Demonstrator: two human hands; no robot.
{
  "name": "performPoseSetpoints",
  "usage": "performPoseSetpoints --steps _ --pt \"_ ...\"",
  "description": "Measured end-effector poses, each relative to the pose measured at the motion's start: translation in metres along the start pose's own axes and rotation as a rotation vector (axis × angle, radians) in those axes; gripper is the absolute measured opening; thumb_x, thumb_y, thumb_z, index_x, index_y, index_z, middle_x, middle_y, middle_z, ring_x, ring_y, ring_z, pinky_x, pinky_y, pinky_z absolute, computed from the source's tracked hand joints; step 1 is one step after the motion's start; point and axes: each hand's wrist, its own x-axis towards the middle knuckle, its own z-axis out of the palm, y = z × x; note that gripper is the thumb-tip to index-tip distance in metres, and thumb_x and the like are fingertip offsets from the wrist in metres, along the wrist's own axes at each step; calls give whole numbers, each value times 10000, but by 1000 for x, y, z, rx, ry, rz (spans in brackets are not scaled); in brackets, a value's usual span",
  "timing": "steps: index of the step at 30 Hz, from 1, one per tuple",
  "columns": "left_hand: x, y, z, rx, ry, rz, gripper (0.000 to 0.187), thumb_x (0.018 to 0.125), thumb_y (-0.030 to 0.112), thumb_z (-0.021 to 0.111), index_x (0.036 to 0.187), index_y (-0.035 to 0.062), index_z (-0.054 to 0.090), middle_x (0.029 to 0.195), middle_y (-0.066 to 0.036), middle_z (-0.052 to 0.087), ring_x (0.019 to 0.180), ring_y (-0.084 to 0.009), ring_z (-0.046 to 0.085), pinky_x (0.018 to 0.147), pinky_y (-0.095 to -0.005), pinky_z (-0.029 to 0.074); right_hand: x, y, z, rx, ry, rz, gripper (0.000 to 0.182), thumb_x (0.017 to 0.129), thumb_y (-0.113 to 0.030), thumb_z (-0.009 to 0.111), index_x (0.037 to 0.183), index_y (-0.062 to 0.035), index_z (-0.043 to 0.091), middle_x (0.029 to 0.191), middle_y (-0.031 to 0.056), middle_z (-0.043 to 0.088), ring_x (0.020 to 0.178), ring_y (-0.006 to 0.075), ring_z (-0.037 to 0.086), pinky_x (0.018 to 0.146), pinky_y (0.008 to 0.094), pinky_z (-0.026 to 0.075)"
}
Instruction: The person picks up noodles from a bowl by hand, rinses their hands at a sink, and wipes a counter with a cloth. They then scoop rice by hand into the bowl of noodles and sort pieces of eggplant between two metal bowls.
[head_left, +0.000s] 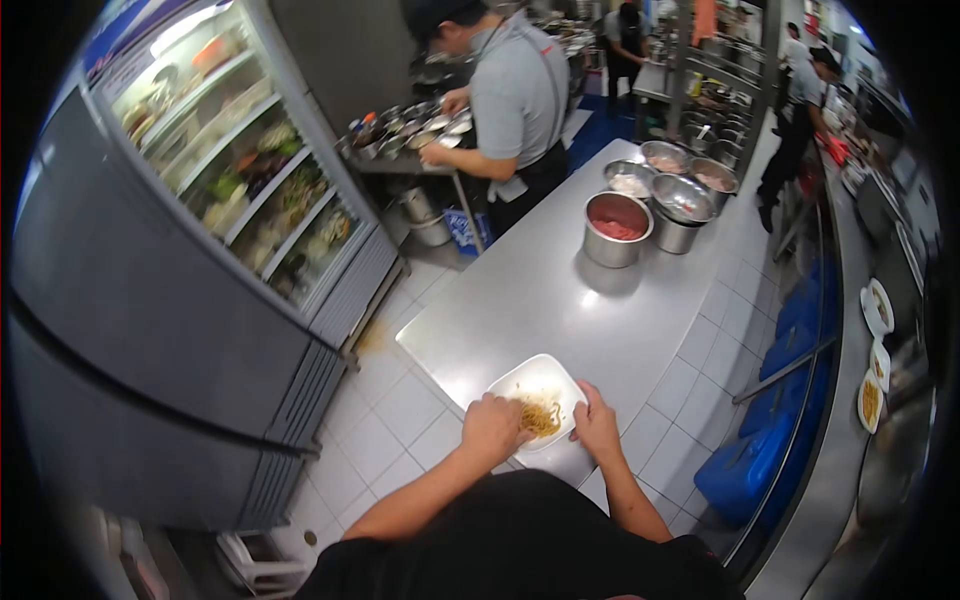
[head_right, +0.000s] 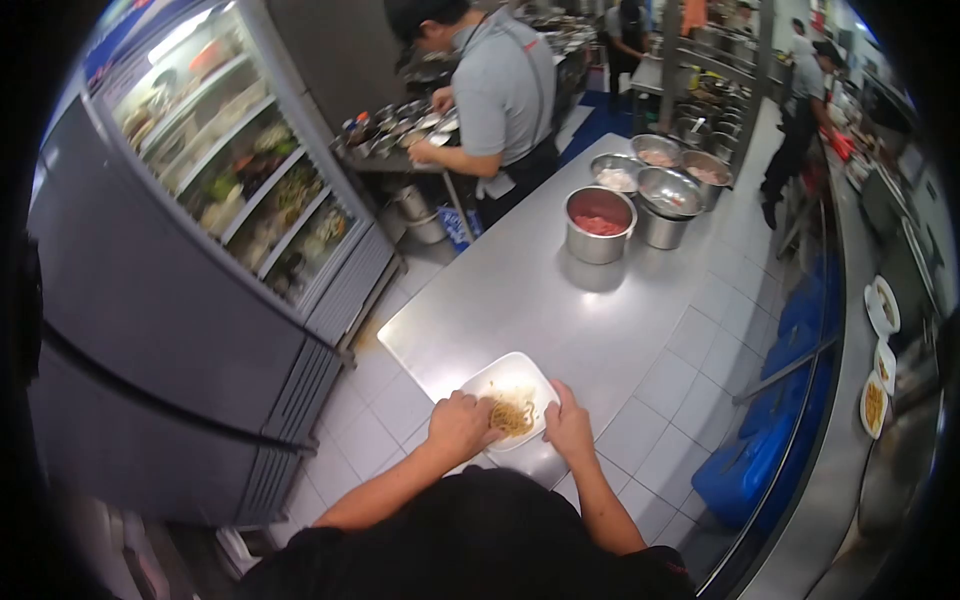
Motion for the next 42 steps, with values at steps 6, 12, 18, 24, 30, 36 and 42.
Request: performPoseSetpoints --steps 6,12,18,24,30,36,42 --pt "0 -10 27 74 74 58 401 753 447 754 940 102 672 837 -87 685 808 -270 635 666 -407 523 -31 -18 -7 105 -130 221 610 955 -205 454 1512 -39 269 723 171 685 531 219 665 457 330 531" --pt "0 5 2 141 11 83 336 756 374 731 935 94 677 831 -89 710 832 -296 652 663 -442 530 -42 -29 -22 -30 -230 221 606 992 -328 474 1504 -55 299 804 164 691 590 201 667 500 325 535" --pt "8 -7 39 153 86 149 161 811 236 627 838 80 662 781 -89 689 795 -286 642 665 -431 524 -38 -16 -7 1 -172 120 550 955 -193 408 1481 -65 314 630 127 616 457 227 585 448 385 486" --pt "7 2 -7 -76 32 18 187 857 257 644 941 134 758 845 -93 720 850 -291 659 744 -421 549 -42 -25 -22 -41 -158 130 556 946 -168 402 1480 -40 320 643 148 634 475 254 613 489 412 510" --pt "11 10 -35 -252 124 66 210 860 202 684 1049 142 753 853 -90 722 836 -269 660 754 -398 543 -38 -11 -22 -109 -133 55 546 939 -159 395 1474 -59 351 662 188 641 524 289 640 601 442 541" --pt "10 10 -39 -367 88 58 205 872 176 668 1060 131 739 856 -108 715 845 -279 668 762 -413 539 -36 -2 -27 -284 -7 -40 527 943 -181 436 1460 -81 407 759 261 652 680 429 651 701 521 521" --pt "15 11 -70 -608 69 24 210 884 150 694 1088 120 734 904 -102 732 797 -227 693 735 -337 540 -53 -38 -49 -345 56 -105 505 948 -194 452 1445 -108 454 796 264 649 747 455 637 727 534 500"
